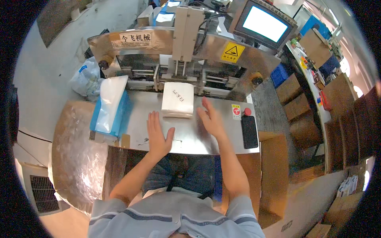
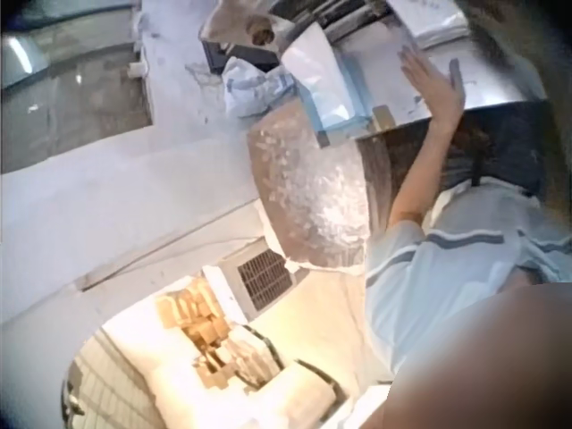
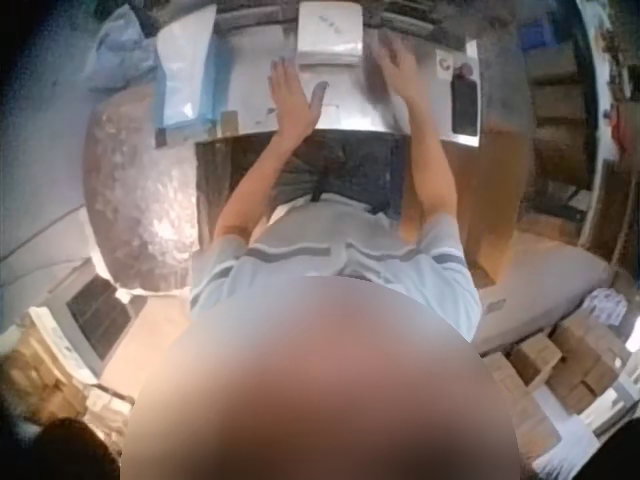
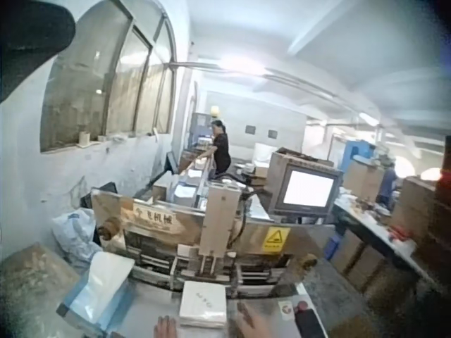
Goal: Packaging white boxes into plastic bags using a heat-sealing machine.
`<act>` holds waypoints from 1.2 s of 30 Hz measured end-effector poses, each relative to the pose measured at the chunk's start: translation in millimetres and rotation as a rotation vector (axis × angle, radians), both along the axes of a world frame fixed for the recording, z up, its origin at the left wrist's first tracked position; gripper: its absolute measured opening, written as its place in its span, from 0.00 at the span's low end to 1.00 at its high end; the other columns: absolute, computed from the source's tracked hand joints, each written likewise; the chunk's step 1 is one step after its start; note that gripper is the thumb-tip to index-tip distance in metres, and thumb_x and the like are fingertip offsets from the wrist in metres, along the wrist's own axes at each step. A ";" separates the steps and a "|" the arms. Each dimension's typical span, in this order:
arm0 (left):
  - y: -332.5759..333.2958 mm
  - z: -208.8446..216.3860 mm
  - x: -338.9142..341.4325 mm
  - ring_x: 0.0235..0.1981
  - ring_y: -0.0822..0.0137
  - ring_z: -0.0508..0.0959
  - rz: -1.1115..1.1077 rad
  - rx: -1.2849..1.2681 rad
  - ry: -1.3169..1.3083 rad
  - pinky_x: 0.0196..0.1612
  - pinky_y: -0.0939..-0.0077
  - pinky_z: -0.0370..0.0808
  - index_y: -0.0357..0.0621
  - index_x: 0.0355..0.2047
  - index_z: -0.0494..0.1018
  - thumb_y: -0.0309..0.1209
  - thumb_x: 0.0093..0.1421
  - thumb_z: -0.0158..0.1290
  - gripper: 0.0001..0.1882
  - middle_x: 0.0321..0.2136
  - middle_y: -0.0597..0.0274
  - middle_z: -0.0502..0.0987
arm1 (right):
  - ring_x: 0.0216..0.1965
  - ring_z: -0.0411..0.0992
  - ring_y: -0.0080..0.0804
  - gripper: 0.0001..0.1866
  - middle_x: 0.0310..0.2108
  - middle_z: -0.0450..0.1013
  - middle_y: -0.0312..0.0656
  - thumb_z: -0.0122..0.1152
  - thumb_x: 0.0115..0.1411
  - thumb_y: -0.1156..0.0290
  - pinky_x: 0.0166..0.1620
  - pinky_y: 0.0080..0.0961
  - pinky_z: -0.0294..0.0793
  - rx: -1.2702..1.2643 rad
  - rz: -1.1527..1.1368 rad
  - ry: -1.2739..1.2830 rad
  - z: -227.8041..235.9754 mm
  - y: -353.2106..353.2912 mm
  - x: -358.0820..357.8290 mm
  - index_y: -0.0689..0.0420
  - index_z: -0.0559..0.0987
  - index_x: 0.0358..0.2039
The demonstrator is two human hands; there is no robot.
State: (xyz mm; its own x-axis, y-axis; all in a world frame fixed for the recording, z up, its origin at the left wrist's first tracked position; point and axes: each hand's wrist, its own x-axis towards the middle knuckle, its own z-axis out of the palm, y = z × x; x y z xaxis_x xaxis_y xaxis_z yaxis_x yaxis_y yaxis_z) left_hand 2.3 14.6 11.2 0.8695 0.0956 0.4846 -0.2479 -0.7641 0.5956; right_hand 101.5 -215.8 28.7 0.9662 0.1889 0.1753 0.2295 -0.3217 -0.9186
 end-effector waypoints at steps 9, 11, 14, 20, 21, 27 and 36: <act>8.0 34.3 56.3 0.66 0.43 0.62 -0.032 -0.567 0.287 0.67 0.61 0.58 0.22 0.66 0.51 0.50 0.69 0.48 0.42 0.64 0.30 0.60 | 0.65 0.64 0.45 0.35 0.64 0.63 0.58 0.56 0.68 0.57 0.64 0.34 0.65 0.104 -0.005 0.155 -10.3 8.8 -7.7 0.67 0.61 0.66; 11.8 30.5 73.5 0.65 0.43 0.64 -0.023 -0.541 0.264 0.66 0.62 0.60 0.23 0.66 0.53 0.51 0.68 0.48 0.42 0.63 0.30 0.62 | 0.65 0.64 0.47 0.37 0.64 0.63 0.59 0.55 0.68 0.53 0.64 0.35 0.64 0.109 -0.021 0.144 -9.0 19.9 8.0 0.68 0.61 0.66; 15.6 22.8 100.0 0.62 0.44 0.69 -0.074 -0.570 0.273 0.64 0.63 0.63 0.24 0.65 0.55 0.51 0.68 0.49 0.41 0.61 0.31 0.66 | 0.66 0.61 0.52 0.42 0.64 0.62 0.62 0.53 0.66 0.45 0.65 0.36 0.62 -0.052 -0.054 0.189 -12.3 36.4 32.6 0.68 0.61 0.66; 4.5 22.6 92.9 0.55 0.56 0.74 -0.182 -0.816 0.309 0.59 0.68 0.68 0.25 0.61 0.61 0.43 0.67 0.53 0.34 0.54 0.41 0.73 | 0.62 0.65 0.54 0.40 0.60 0.66 0.64 0.57 0.64 0.46 0.62 0.38 0.64 0.027 -0.006 0.038 -14.5 55.1 36.5 0.64 0.63 0.66; 7.6 13.3 87.3 0.53 0.59 0.75 -0.200 -0.909 0.274 0.58 0.69 0.69 0.25 0.60 0.62 0.39 0.66 0.55 0.32 0.53 0.44 0.74 | 0.60 0.67 0.50 0.41 0.57 0.69 0.62 0.62 0.62 0.51 0.61 0.37 0.66 0.248 0.007 0.167 -7.9 56.2 25.5 0.62 0.61 0.67; 12.3 18.0 42.1 0.55 0.61 0.74 -0.303 -1.083 0.350 0.57 0.70 0.71 0.31 0.60 0.60 0.22 0.64 0.49 0.25 0.54 0.47 0.72 | 0.54 0.72 0.40 0.55 0.54 0.70 0.58 0.75 0.52 0.69 0.53 0.31 0.74 0.460 0.007 0.389 22.4 26.3 -36.4 0.61 0.47 0.71; -8.0 57.6 115.9 0.50 0.50 0.78 -0.416 -0.165 0.477 0.54 0.64 0.73 0.42 0.63 0.67 0.45 0.65 0.53 0.30 0.53 0.42 0.75 | 0.60 0.68 0.43 0.58 0.60 0.65 0.59 0.76 0.48 0.76 0.60 0.35 0.69 0.514 -0.111 0.231 23.2 -45.7 -95.0 0.70 0.45 0.71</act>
State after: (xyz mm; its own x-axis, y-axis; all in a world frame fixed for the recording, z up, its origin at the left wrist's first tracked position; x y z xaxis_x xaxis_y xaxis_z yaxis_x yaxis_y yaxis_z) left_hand 118.2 6.6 68.8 0.9658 -0.2554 0.0438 -0.1825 -0.5506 0.8146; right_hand 6.5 -261.5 51.9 0.9995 0.0304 -0.0006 -0.0057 0.1686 -0.9857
